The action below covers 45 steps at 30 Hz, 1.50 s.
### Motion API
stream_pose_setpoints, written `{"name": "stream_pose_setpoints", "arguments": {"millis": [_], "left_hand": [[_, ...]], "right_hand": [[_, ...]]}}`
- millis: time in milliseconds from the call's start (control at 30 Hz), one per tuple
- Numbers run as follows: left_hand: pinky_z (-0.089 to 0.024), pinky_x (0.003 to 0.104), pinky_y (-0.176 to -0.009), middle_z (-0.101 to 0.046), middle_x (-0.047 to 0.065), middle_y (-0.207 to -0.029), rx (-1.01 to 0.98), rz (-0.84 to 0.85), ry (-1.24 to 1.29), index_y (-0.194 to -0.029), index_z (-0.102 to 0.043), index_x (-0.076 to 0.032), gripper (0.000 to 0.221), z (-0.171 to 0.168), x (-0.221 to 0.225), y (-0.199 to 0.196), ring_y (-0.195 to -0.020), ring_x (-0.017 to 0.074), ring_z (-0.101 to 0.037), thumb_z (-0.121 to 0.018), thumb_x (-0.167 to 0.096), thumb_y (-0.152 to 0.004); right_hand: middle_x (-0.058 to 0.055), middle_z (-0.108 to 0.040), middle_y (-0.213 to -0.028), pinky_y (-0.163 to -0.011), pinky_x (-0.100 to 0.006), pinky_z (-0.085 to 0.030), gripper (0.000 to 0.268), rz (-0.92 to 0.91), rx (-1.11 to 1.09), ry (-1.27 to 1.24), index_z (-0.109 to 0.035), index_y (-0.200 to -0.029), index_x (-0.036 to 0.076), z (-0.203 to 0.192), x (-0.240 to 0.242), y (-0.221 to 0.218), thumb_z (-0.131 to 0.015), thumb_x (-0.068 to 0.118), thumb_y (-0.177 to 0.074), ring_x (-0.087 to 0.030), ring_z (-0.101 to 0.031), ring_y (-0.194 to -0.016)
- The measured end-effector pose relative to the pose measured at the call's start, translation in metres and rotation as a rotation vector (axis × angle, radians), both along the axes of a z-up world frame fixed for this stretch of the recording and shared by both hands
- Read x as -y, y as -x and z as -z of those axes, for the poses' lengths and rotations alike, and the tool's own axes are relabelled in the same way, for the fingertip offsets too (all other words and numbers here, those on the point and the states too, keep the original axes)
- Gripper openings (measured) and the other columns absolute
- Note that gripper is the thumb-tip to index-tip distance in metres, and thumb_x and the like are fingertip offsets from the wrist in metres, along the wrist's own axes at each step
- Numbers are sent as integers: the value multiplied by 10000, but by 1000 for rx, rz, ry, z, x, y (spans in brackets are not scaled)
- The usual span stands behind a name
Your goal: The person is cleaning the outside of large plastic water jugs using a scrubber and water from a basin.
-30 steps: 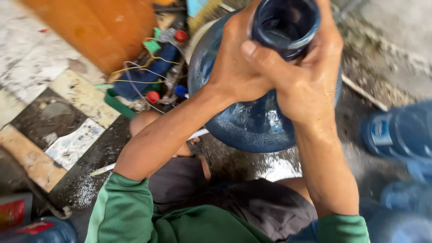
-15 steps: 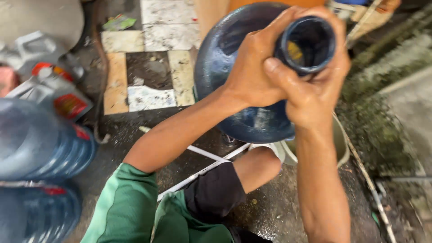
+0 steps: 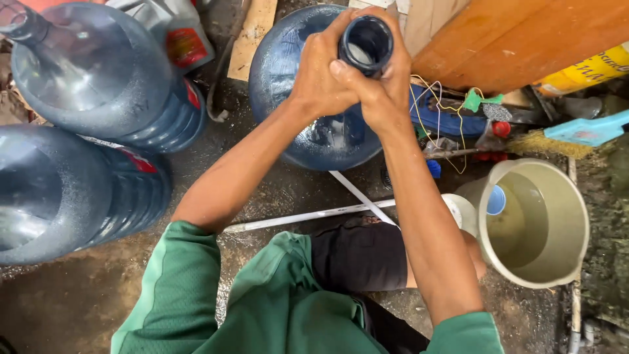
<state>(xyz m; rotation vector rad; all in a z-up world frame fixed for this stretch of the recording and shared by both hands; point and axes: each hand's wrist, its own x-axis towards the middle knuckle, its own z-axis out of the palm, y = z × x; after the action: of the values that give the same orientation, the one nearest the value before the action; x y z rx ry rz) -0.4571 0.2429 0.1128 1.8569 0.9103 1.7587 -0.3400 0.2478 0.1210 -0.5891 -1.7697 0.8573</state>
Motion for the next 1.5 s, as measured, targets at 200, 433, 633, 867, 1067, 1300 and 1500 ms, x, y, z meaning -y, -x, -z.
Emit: {"name": "stream_pose_setpoints", "arguments": {"millis": [200, 433, 633, 867, 1067, 1300, 1500], "left_hand": [[-522, 328, -536, -691, 126, -739, 4, -34, -52, -880, -582, 28, 324, 26, -65, 1, -587, 178, -602, -735, -43, -603], [-520, 372, -593, -690, 169, -759, -25, -30, -176, -886, -607, 39, 344, 67, -163, -28, -565, 276, -583, -658, -64, -561], [-506, 473, -660, -658, 235, -757, 75, 149, 25, -917, -608, 35, 371, 95, -198, -38, -750, 376, -659, -694, -125, -594], [-494, 490, -663, -663, 232, -751, 62, 58, 204, -931, -613, 18, 413, 115, -222, -45, -773, 405, -660, -693, -103, -544], [-510, 465, -688, -652, 227, -750, 55, 44, 179, -952, -608, 3, 452, 127, -231, -48, -787, 407, -659, -714, -125, -532], [-496, 491, -671, -662, 212, -751, 52, 1, 167, -947, -636, -45, 415, 119, -234, -51, -786, 418, -658, -706, -129, -546], [-490, 497, -679, -668, 200, -782, -8, -43, 214, -965, -614, -58, 419, 123, -253, -57, -819, 431, -648, -761, -203, -600]], "right_hand": [[-112, -616, -1095, -914, -353, -520, 468, -37, -12, 8, -485, -1234, 82, 24, -60, -4, -690, -1, -822, -253, -639, -1014], [-123, -639, -1129, -890, -333, -536, 495, 32, -60, 6, -492, -1245, 83, 64, -144, -33, -721, -48, -827, -248, -652, -1017], [-214, -547, -1208, -1052, -420, -381, 679, 208, -157, 154, -529, -1239, -11, 105, -184, -37, -879, 87, -667, -295, -507, -1188], [-142, -584, -1167, -1012, -387, -410, 653, 220, -92, 336, -540, -1245, 51, 121, -211, -37, -837, 81, -664, -219, -532, -1146], [-121, -579, -1163, -1010, -380, -402, 666, 214, -110, 355, -533, -1260, 75, 129, -218, -39, -841, 92, -669, -198, -519, -1143], [-68, -602, -1114, -971, -349, -438, 655, 163, -137, 306, -559, -1230, 112, 123, -223, -41, -862, 62, -651, -147, -538, -1086], [-220, -489, -1277, -1046, -653, -272, 645, 136, 40, 286, -375, -1371, 139, 114, -230, -51, -762, 252, -868, -421, -406, -1267]]}}
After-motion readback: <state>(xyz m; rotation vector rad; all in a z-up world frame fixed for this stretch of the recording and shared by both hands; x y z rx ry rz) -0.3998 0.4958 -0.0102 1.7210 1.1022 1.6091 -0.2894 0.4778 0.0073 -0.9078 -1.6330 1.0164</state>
